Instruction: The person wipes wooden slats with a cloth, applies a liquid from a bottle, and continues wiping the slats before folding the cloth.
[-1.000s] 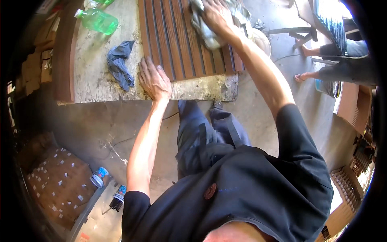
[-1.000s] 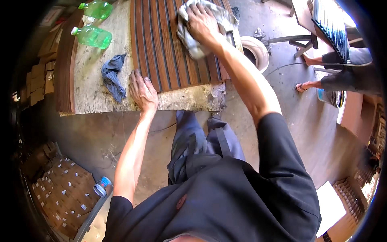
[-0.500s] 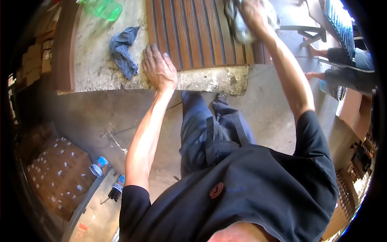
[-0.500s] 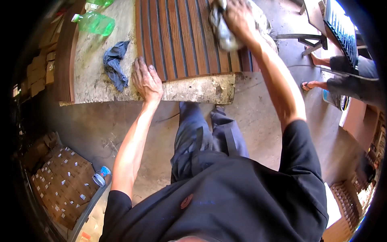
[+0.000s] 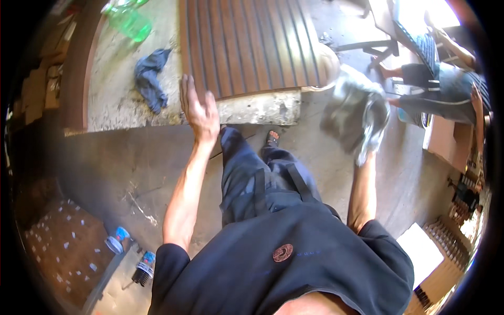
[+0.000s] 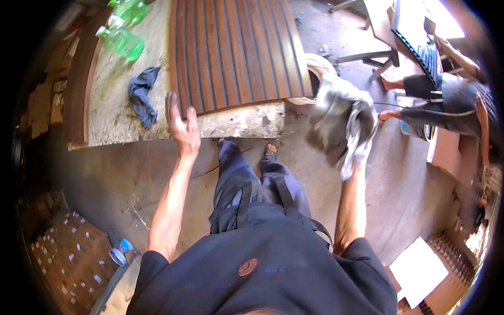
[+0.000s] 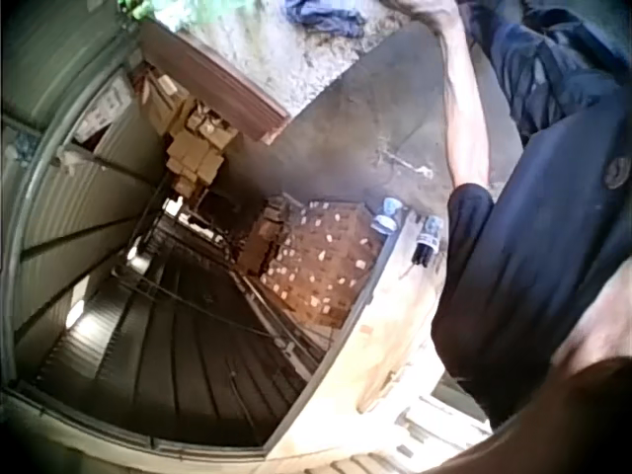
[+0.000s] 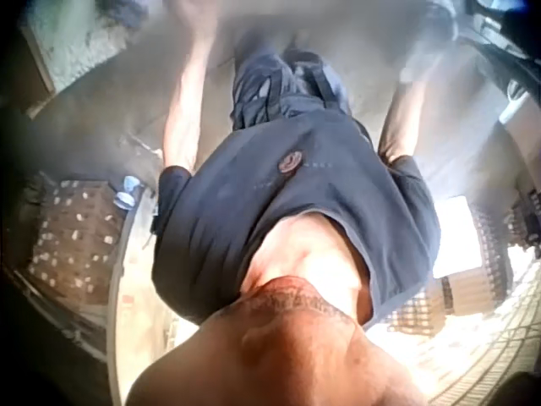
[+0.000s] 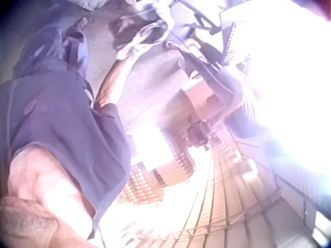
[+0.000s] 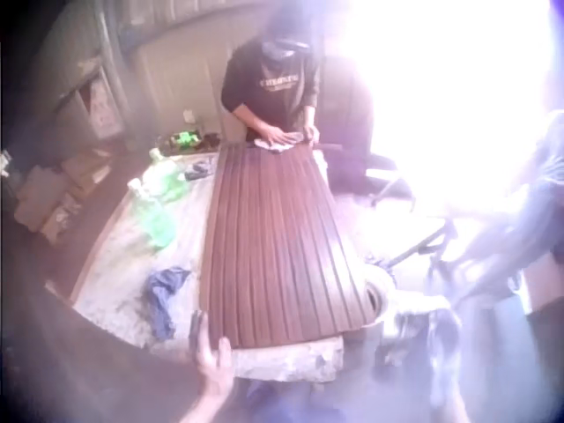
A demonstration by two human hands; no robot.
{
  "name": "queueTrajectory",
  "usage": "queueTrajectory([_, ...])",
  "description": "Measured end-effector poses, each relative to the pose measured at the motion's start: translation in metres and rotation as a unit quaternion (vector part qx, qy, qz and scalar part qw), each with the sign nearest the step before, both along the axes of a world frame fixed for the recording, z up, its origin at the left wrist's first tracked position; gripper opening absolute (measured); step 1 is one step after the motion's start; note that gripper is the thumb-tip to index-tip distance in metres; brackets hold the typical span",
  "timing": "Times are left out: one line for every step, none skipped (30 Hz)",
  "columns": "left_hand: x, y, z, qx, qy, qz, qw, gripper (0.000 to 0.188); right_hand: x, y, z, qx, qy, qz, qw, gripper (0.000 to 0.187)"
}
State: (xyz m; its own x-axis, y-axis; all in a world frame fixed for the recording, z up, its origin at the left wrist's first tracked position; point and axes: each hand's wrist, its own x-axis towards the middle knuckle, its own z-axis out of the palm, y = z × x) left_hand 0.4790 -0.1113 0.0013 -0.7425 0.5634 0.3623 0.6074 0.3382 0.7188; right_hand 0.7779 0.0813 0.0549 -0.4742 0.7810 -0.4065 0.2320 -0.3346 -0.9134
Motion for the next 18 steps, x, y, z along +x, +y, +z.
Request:
queueTrajectory([0.019, -0.011, 0.012, 0.025, -0.076, -0.034, 0.996, 0.056, 0.008, -0.02, -0.007, -0.08, 0.041, 0.0, 0.996, 0.037])
queueTrajectory([0.039, -0.016, 0.025, 0.052, -0.16, -0.066, 0.984, 0.053, 0.016, -0.038, -0.008, -0.15, 0.073, 0.001, 0.986, 0.036])
queueTrajectory([0.057, -0.019, 0.031, 0.068, -0.256, -0.109, 0.958, 0.049, 0.024, -0.056, -0.009, -0.21, 0.102, 0.002, 0.972, 0.036])
queueTrajectory([0.076, -0.021, 0.039, 0.086, -0.395, -0.12, 0.907, 0.048, 0.026, -0.073, -0.013, -0.261, 0.127, 0.014, 0.957, 0.035])
queueTrajectory([0.091, -0.019, 0.046, 0.103, -0.527, -0.128, 0.834, 0.048, 0.027, -0.088, -0.013, -0.302, 0.145, 0.029, 0.942, 0.035])
queueTrajectory([0.1, -0.018, 0.036, 0.16, -0.643, -0.164, 0.731, 0.061, 0.024, -0.098, -0.012, -0.323, 0.156, 0.05, 0.932, 0.034])
queueTrajectory([0.105, -0.023, 0.034, 0.165, -0.72, -0.172, 0.651, 0.068, 0.019, -0.106, -0.007, -0.312, 0.155, 0.077, 0.934, 0.034])
queueTrajectory([0.11, -0.026, 0.034, 0.161, -0.791, -0.168, 0.566, 0.075, 0.012, -0.111, -0.003, -0.28, 0.148, 0.104, 0.943, 0.034])
queueTrajectory([0.124, -0.035, 0.039, 0.184, -0.836, -0.163, 0.491, 0.078, 0.002, -0.11, 0.002, -0.198, 0.127, 0.132, 0.963, 0.034])
queueTrajectory([0.136, -0.05, 0.036, 0.178, -0.817, -0.131, 0.532, 0.075, -0.011, -0.107, 0.012, -0.054, 0.096, 0.155, 0.982, 0.032])
queueTrajectory([0.141, -0.053, 0.038, 0.174, -0.798, -0.127, 0.562, 0.068, -0.019, -0.104, 0.017, 0.092, 0.062, 0.175, 0.978, 0.03])
queueTrajectory([0.144, -0.055, 0.039, 0.165, -0.78, -0.126, 0.59, 0.065, -0.024, -0.1, 0.016, 0.214, 0.032, 0.202, 0.955, 0.03])
queueTrajectory([0.142, -0.051, 0.051, 0.115, -0.766, -0.118, 0.621, 0.059, -0.026, -0.096, 0.014, 0.332, 0.001, 0.227, 0.916, 0.03])
queueTrajectory([0.139, -0.047, 0.063, 0.063, -0.75, -0.11, 0.649, 0.058, -0.029, -0.096, 0.014, 0.334, -0.003, 0.247, 0.91, 0.032])
queueTrajectory([0.139, -0.043, 0.069, 0.069, -0.739, -0.095, 0.664, 0.048, -0.026, -0.093, 0.013, 0.333, 0.0, 0.247, 0.91, 0.032])
queueTrajectory([0.135, -0.042, 0.078, 0.044, -0.688, -0.092, 0.719, 0.046, -0.025, -0.09, 0.013, 0.29, 0.025, 0.218, 0.932, 0.035])
queueTrajectory([0.128, -0.043, 0.088, 0.018, -0.633, -0.089, 0.769, 0.044, -0.025, -0.087, 0.013, 0.245, 0.05, 0.189, 0.95, 0.039])
queueTrajectory([0.114, -0.039, 0.094, -0.004, -0.543, -0.067, 0.837, 0.037, -0.02, -0.074, 0.009, 0.189, 0.093, 0.117, 0.97, 0.046])
